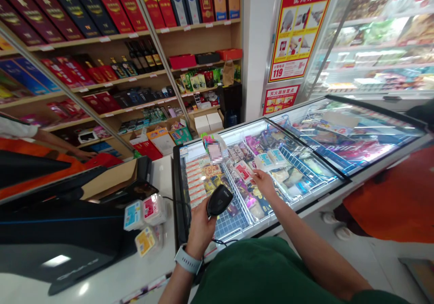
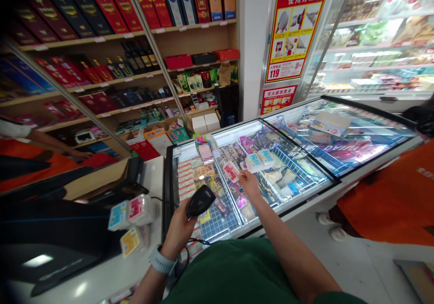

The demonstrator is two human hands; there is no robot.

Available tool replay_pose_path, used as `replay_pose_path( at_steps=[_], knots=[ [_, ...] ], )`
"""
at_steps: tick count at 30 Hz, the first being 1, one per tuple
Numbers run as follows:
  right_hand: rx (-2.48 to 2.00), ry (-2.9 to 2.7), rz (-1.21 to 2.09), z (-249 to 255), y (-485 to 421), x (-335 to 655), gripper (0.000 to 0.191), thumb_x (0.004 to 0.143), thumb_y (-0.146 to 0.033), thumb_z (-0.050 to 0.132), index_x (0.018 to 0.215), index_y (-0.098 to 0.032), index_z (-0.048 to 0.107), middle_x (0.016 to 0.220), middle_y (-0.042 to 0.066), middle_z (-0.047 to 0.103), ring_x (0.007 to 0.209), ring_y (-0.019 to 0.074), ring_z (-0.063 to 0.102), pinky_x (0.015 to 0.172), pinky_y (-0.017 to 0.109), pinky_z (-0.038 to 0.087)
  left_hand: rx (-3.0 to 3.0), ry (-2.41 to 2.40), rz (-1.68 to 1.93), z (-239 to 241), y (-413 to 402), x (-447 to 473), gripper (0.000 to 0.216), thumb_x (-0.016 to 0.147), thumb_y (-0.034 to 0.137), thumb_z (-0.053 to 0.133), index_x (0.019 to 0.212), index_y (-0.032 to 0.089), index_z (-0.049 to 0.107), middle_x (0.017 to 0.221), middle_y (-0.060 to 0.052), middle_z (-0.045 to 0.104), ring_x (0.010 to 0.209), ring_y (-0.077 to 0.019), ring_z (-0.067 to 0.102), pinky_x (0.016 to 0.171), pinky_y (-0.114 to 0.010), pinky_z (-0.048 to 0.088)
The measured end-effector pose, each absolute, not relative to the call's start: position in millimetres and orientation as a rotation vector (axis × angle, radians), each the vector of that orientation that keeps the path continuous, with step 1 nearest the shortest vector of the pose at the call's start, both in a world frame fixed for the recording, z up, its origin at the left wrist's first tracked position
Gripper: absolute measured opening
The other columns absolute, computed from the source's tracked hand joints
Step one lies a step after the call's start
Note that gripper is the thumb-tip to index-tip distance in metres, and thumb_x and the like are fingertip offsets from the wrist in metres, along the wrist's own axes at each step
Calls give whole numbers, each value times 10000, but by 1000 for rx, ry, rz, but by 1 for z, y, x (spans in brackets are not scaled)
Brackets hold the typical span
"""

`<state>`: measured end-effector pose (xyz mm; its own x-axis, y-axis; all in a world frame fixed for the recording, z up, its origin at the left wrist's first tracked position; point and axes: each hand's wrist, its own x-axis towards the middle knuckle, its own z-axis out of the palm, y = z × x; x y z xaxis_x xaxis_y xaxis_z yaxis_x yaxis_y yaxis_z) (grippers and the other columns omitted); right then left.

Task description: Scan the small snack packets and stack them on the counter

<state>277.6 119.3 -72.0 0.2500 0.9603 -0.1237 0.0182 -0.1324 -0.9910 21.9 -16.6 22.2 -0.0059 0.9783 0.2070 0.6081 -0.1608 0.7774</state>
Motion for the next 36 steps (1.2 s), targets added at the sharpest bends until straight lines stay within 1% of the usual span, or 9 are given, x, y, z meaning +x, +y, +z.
replay_pose_path(
  at_steps=[4, 8, 17, 21, 26, 31, 36],
  knots=[
    [-1423, -992, 1087, -80, 123, 281, 232, 746, -203, 697, 977, -202, 694, 649, -38, 705, 551, 149, 692, 591, 266, 588, 1796, 1610, 1001, 22, -17, 22, 499, 736, 50, 535, 1213, 174, 613, 1224, -112, 701, 1188, -285, 637, 1045, -485, 490],
    [-1414, -1011, 1071, -84, 125, 282, 239, 759, -229, 692, 995, -198, 690, 623, -43, 692, 553, 155, 691, 600, 276, 587, 1804, 1618, 1009, 25, -17, 23, 506, 714, 29, 529, 1186, 182, 626, 1183, -97, 720, 1150, -276, 656, 1032, -473, 503],
    [-1395, -873, 1122, -68, 122, 279, 201, 722, -185, 726, 922, -201, 714, 589, -43, 676, 532, 158, 672, 581, 266, 566, 1819, 1598, 1008, 29, -14, 24, 503, 720, 29, 532, 1186, 194, 628, 1155, -75, 731, 1123, -265, 674, 1012, -449, 526],
    [-1404, -931, 1098, -66, 122, 277, 193, 740, -190, 704, 931, -213, 715, 611, -42, 686, 545, 154, 677, 584, 256, 561, 1820, 1594, 1001, 29, -13, 24, 504, 732, 34, 540, 1201, 200, 624, 1154, -69, 733, 1127, -263, 674, 1010, -440, 528],
    [-1393, -917, 1128, -68, 123, 278, 188, 730, -205, 715, 918, -210, 714, 612, -44, 685, 532, 149, 668, 591, 262, 569, 1831, 1610, 1003, 25, -11, 22, 477, 750, 43, 553, 1197, 192, 626, 1158, -80, 729, 1122, -266, 675, 1009, -455, 528],
    [-1399, -997, 1072, -72, 123, 279, 195, 759, -242, 696, 951, -218, 711, 637, -41, 695, 560, 155, 682, 601, 264, 575, 1829, 1609, 1003, 25, -10, 22, 477, 746, 43, 556, 1192, 199, 625, 1138, -69, 737, 1106, -262, 683, 986, -433, 542],
    [-1440, -1017, 1087, -74, 125, 278, 225, 774, -265, 682, 991, -208, 705, 651, -29, 701, 588, 166, 697, 630, 285, 594, 1824, 1596, 980, 30, -10, 22, 474, 742, 37, 546, 1184, 185, 626, 1154, -77, 732, 1118, -257, 674, 991, -428, 534]
  ],
)
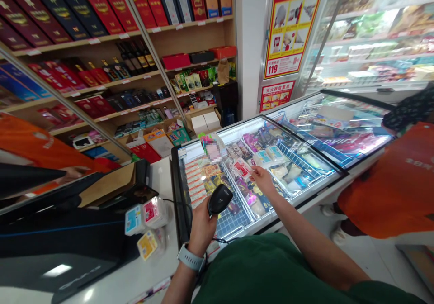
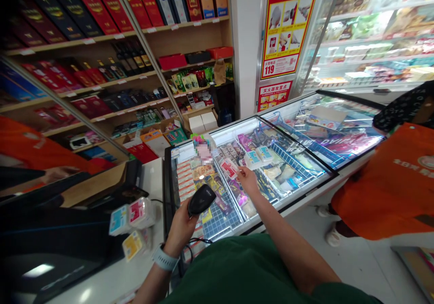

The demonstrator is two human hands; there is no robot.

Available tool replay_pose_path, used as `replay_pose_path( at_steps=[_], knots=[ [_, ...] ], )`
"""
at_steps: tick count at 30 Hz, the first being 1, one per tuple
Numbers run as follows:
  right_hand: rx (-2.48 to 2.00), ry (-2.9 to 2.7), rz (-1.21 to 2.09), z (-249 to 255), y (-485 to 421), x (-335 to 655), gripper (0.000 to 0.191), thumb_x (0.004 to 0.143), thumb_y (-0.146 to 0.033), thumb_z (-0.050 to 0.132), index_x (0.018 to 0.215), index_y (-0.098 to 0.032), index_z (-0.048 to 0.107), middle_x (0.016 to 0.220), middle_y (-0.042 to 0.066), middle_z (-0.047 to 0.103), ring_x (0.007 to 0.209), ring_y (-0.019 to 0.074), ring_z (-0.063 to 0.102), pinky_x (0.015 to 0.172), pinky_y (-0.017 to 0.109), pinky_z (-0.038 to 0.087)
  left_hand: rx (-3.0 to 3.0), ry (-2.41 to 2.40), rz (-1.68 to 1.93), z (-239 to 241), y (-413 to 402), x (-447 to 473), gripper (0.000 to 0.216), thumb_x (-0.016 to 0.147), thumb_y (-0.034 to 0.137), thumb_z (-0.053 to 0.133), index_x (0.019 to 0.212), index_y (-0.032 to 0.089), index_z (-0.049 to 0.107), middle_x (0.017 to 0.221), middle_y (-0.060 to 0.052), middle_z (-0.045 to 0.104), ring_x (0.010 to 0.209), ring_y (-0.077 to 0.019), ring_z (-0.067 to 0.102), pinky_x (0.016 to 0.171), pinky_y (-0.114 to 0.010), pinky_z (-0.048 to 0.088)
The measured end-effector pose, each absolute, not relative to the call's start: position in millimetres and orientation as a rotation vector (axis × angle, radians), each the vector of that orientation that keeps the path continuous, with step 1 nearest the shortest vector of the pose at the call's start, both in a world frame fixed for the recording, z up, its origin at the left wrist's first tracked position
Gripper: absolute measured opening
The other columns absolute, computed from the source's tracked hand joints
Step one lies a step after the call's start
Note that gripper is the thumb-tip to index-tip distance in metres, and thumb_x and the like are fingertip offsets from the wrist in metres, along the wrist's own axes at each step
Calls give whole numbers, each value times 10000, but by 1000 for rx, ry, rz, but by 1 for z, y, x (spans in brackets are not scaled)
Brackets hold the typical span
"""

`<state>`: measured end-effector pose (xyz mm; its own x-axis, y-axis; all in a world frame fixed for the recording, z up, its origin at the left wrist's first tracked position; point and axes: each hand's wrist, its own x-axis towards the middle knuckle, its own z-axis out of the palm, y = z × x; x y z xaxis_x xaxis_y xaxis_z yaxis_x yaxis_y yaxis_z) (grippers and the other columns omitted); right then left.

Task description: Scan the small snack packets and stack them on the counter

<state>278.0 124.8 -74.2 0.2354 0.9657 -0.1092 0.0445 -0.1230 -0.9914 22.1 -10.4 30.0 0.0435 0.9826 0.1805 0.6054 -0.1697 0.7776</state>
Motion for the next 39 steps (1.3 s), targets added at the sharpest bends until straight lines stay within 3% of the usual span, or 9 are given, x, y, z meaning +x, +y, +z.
replay_pose_path(
  at_steps=[7, 28, 39],
  knots=[
    [-1496, -1151, 1043, -75, 125, 277, 282, 850, -304, 582, 1088, -179, 664, 746, 9, 718, 667, 181, 724, 678, 306, 614, 1800, 1602, 981, 27, -10, 21, 475, 755, 40, 540, 1201, 187, 618, 1164, -80, 723, 1135, -252, 662, 1013, -437, 517],
    [-1502, -1144, 1042, -71, 121, 277, 298, 850, -323, 588, 1099, -180, 666, 760, 15, 725, 670, 181, 729, 659, 291, 609, 1802, 1621, 955, 24, -9, 21, 485, 738, 26, 529, 1185, 195, 611, 1159, -80, 725, 1117, -248, 666, 1001, -432, 517],
    [-1510, -1144, 1040, -67, 119, 277, 312, 847, -336, 586, 1106, -177, 656, 775, 23, 724, 694, 191, 733, 615, 277, 589, 1826, 1763, 903, 17, -10, 19, 508, 734, 32, 557, 1221, 171, 608, 1237, -121, 697, 1236, -308, 603, 1092, -564, 412]
  ],
)
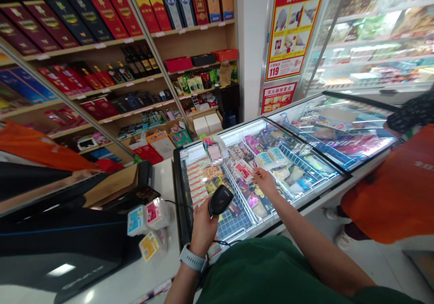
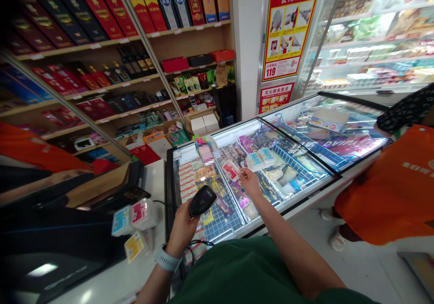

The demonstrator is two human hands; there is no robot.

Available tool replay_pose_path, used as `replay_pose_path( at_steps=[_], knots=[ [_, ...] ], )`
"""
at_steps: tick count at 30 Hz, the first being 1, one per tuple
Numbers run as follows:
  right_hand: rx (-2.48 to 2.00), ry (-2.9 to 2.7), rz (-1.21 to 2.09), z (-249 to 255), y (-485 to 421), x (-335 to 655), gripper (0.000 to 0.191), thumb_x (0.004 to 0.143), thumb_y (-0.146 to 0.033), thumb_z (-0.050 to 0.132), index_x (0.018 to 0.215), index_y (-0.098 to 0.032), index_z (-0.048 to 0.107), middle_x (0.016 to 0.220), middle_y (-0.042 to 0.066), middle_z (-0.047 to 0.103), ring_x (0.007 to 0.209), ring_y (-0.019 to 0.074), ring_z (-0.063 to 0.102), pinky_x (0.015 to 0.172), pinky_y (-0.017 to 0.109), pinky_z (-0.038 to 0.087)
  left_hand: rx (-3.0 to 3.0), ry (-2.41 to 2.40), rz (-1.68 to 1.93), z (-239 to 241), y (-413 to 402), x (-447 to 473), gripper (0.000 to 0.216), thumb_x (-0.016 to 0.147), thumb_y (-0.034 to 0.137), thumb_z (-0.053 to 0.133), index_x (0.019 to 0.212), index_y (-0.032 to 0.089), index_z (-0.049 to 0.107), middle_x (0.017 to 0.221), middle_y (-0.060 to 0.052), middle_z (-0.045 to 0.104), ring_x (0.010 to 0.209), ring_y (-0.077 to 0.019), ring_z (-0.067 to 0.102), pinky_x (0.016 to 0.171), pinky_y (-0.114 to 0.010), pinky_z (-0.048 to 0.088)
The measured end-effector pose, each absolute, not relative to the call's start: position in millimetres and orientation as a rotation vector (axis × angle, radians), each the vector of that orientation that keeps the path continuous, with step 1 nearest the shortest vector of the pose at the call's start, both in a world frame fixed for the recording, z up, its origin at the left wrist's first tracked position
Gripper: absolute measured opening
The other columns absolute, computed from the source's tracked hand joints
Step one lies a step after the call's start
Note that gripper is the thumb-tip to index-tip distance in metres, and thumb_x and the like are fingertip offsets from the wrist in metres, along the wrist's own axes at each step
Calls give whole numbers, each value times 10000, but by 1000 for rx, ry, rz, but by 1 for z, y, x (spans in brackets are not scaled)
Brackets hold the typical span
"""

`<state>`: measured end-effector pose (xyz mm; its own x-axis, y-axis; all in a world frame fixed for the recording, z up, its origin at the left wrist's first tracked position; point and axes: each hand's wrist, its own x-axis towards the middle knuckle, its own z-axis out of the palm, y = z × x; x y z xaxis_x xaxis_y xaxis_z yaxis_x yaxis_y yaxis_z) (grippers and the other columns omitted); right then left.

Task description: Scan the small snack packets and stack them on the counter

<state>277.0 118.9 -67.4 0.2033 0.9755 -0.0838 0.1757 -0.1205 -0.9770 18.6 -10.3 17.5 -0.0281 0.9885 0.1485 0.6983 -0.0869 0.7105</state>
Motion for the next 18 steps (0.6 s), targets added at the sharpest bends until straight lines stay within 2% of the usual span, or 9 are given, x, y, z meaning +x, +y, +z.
replay_pose_path(
  at_steps=[10, 18],
  knots=[
    [-1518, -1148, 1046, -58, 115, 273, 284, 847, -308, 592, 1091, -179, 663, 781, 12, 715, 683, 175, 730, 607, 259, 586, 1821, 1790, 902, 22, -14, 20, 490, 721, 39, 580, 1179, 204, 634, 1173, -96, 724, 1189, -297, 631, 1050, -523, 453],
    [-1527, -1138, 1042, -58, 116, 271, 276, 848, -294, 606, 1090, -180, 674, 771, 18, 717, 681, 182, 726, 586, 262, 585, 1837, 1771, 898, 20, -13, 18, 503, 726, 30, 580, 1196, 205, 619, 1198, -98, 713, 1186, -298, 631, 1055, -527, 449]
  ],
)
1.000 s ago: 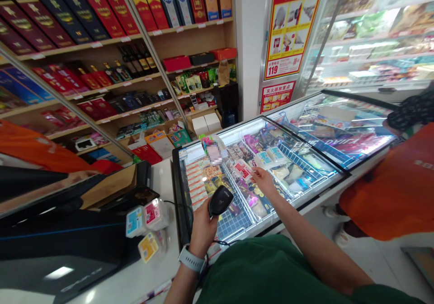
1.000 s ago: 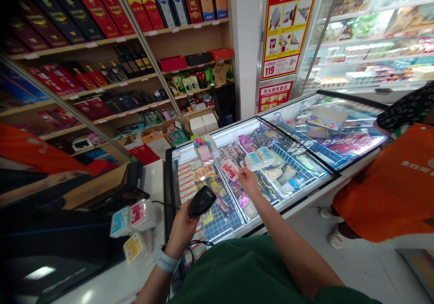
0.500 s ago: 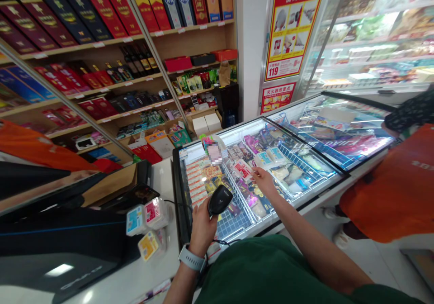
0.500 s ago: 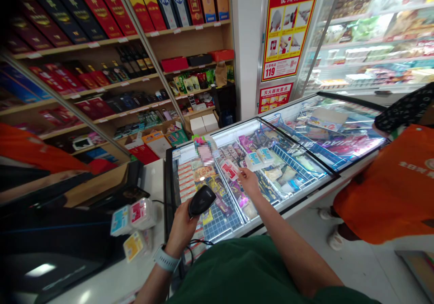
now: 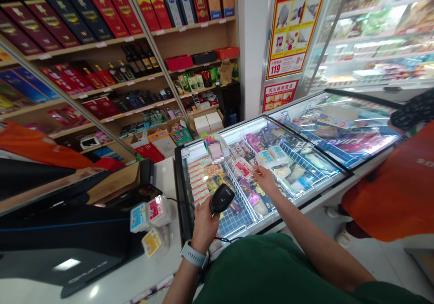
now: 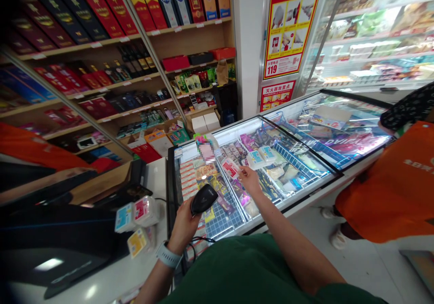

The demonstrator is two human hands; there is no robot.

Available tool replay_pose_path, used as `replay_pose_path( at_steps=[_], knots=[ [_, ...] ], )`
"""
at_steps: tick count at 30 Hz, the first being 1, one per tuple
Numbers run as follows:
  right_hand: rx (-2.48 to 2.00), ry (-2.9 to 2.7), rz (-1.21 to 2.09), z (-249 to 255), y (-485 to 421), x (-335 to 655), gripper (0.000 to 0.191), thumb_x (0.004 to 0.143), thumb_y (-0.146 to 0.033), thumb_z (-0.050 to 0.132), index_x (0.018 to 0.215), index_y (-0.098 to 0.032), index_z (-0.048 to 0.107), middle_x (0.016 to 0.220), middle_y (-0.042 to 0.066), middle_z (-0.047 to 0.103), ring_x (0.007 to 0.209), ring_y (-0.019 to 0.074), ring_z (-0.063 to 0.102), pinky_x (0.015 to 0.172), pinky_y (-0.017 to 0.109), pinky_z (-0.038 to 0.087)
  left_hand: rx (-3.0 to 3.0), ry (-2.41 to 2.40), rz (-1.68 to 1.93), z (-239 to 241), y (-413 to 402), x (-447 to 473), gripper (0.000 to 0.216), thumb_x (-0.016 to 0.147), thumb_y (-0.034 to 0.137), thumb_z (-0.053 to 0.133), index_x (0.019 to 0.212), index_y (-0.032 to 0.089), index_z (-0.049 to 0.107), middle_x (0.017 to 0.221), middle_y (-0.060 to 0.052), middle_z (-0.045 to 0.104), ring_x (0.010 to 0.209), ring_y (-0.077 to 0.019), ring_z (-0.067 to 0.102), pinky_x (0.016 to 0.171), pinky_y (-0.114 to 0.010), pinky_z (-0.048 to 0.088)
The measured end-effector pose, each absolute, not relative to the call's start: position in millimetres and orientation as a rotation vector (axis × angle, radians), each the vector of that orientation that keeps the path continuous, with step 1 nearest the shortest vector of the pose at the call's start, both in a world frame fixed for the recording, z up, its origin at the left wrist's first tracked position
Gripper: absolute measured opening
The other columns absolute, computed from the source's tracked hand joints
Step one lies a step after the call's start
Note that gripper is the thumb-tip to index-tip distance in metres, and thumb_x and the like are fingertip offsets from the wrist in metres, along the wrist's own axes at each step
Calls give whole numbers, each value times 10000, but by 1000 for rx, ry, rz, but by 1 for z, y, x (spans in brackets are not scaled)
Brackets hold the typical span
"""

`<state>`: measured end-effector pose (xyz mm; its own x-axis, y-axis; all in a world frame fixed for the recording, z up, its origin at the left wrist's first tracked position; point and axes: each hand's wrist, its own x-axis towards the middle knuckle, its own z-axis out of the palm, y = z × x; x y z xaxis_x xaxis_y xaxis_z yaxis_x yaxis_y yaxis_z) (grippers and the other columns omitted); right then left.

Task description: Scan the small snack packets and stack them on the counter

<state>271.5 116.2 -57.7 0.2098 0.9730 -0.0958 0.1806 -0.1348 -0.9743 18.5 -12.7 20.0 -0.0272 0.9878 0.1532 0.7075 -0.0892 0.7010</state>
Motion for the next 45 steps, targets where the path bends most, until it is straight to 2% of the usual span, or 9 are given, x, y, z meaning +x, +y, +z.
replay_pose_path(
  at_steps=[7, 14, 31, 38, 45],
  knots=[
    [-1499, -1114, 1060, -60, 116, 270, 310, 836, -313, 601, 1103, -174, 674, 832, 40, 730, 687, 190, 729, 595, 277, 589, 1853, 1769, 880, 17, -12, 16, 472, 745, 27, 551, 1193, 168, 605, 1207, -120, 698, 1178, -284, 626, 1051, -499, 454],
    [-1485, -1127, 1062, -59, 116, 268, 282, 829, -324, 605, 1059, -181, 684, 758, 30, 728, 677, 199, 731, 597, 285, 588, 1858, 1771, 898, 18, -13, 17, 481, 734, 21, 538, 1186, 169, 610, 1178, -116, 702, 1150, -285, 635, 1033, -494, 469],
    [-1524, -1138, 1036, -55, 113, 272, 280, 836, -299, 589, 1071, -175, 678, 765, 23, 732, 679, 190, 727, 629, 291, 604, 1829, 1725, 969, 13, -15, 17, 470, 732, 65, 546, 1181, 183, 623, 1163, -99, 719, 1123, -289, 655, 1008, -488, 503],
    [-1494, -1160, 1044, -55, 111, 270, 275, 845, -293, 579, 1080, -177, 661, 782, 19, 740, 704, 178, 731, 706, 311, 619, 1827, 1718, 955, 15, -16, 16, 469, 720, 77, 563, 1173, 181, 625, 1135, -100, 725, 1117, -294, 655, 1011, -480, 498],
    [-1421, -1040, 1155, -60, 111, 264, 184, 788, -275, 612, 947, -184, 628, 714, 4, 728, 654, 177, 727, 714, 336, 626, 1840, 1738, 974, 15, -21, 16, 491, 729, 64, 547, 1200, 187, 609, 1187, -99, 707, 1154, -285, 639, 1025, -479, 491]
  ],
)
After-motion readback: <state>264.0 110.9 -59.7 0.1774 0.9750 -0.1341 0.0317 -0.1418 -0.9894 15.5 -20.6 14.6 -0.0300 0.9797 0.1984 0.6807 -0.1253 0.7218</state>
